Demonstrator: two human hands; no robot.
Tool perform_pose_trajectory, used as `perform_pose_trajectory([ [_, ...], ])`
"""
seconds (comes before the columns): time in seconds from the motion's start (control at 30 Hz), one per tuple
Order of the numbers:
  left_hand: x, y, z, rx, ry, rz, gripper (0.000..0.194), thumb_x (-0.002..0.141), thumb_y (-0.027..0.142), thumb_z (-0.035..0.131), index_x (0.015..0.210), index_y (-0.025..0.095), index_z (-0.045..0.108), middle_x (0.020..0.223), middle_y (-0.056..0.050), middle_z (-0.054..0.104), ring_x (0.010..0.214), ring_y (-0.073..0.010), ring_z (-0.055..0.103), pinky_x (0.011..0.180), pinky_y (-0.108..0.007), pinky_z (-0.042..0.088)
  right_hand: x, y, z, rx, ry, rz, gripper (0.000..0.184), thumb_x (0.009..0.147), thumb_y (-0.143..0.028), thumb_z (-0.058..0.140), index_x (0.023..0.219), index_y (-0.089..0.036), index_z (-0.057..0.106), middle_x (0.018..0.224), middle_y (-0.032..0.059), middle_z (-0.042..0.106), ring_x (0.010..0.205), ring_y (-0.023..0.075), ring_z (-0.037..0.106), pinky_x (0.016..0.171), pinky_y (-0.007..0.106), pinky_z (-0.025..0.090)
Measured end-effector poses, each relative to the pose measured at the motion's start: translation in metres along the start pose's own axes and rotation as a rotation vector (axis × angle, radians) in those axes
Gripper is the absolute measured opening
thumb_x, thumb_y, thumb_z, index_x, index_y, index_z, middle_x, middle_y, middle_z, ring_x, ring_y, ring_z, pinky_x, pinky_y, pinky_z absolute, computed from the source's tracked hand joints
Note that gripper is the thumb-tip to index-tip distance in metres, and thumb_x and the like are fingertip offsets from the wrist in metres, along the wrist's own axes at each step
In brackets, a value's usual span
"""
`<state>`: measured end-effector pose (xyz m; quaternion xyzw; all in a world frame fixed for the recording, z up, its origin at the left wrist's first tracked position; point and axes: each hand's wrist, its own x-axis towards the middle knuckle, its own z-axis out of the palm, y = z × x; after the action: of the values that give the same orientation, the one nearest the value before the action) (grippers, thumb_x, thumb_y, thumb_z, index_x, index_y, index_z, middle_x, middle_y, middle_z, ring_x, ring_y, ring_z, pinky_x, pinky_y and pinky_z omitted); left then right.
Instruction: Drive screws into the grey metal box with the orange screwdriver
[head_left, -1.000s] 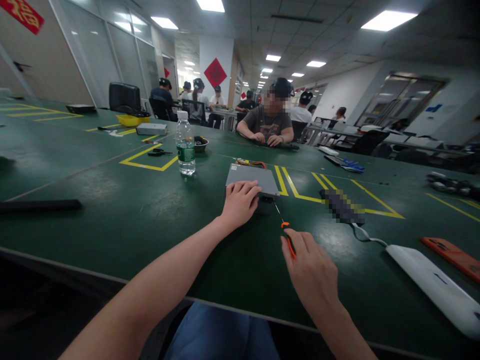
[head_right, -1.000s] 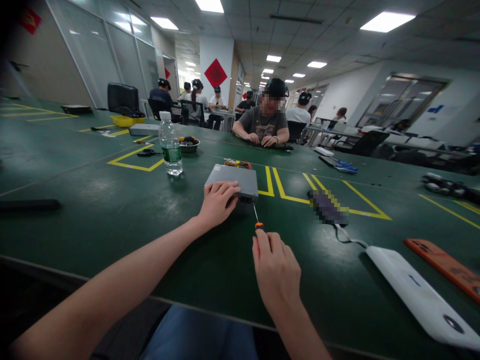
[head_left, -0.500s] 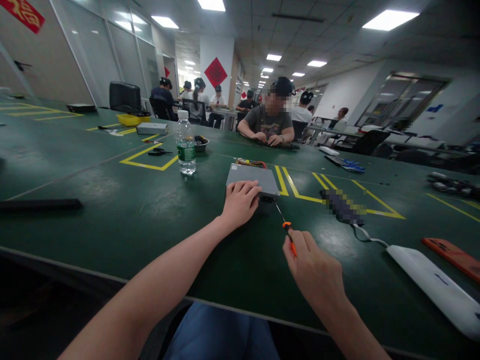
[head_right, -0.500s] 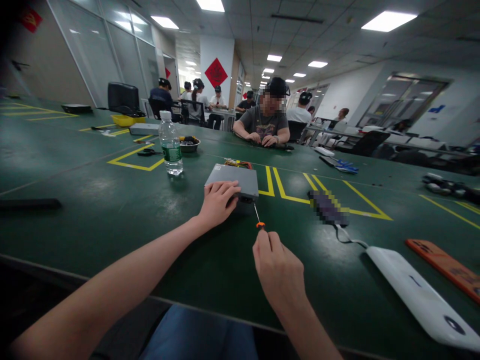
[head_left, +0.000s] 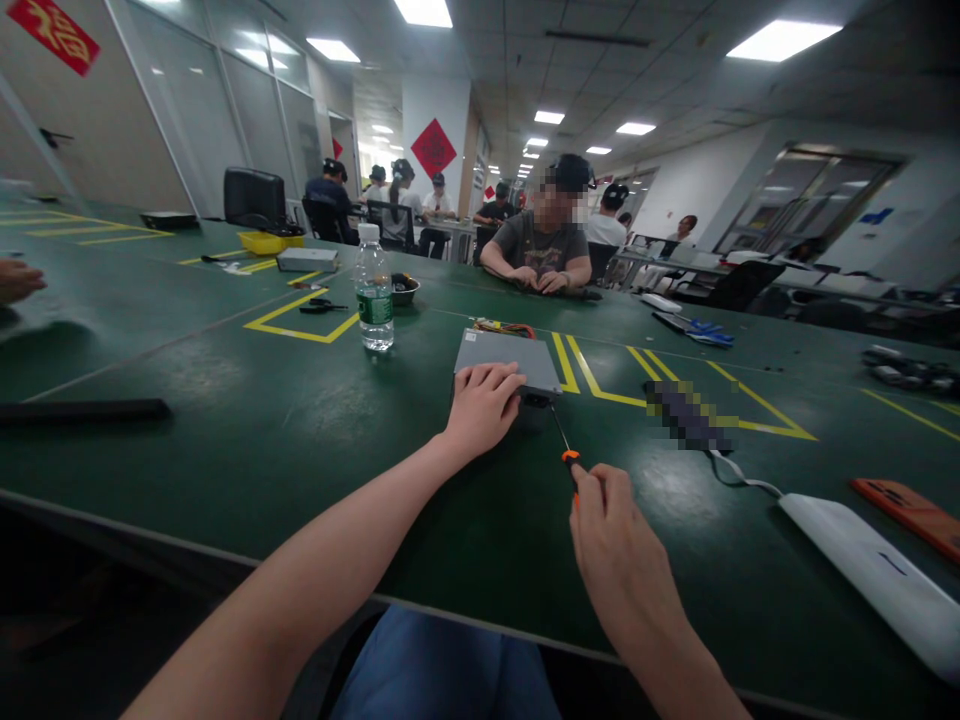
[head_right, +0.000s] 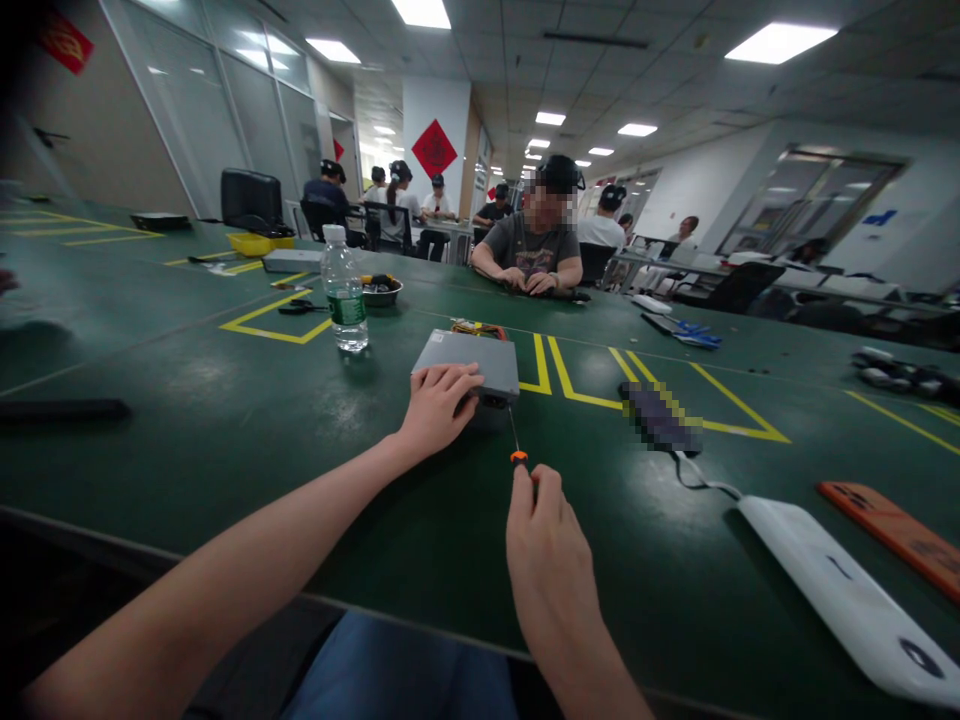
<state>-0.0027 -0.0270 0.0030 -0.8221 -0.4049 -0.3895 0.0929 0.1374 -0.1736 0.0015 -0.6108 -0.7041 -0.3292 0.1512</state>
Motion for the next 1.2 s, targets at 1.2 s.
perform_pose_trajectory([
  [1.2,0.0,0.0,-0.001,0.008,0.0,-0.004,0.023,0.086,0.023,0.047,0.108,0.026,0.054,0.125,0.0,0.055,0.113,-0.021,0.045,0.09,-0.04,0.03,0.004,0.0,0.008,0.058,0.199,-0.018,0.02,0.089,-0.019,0.042,0.098,-0.009,0.056,0.088,0.0085,0.056,0.057,0.0092,0.053,0.045,0.018,0.038],
])
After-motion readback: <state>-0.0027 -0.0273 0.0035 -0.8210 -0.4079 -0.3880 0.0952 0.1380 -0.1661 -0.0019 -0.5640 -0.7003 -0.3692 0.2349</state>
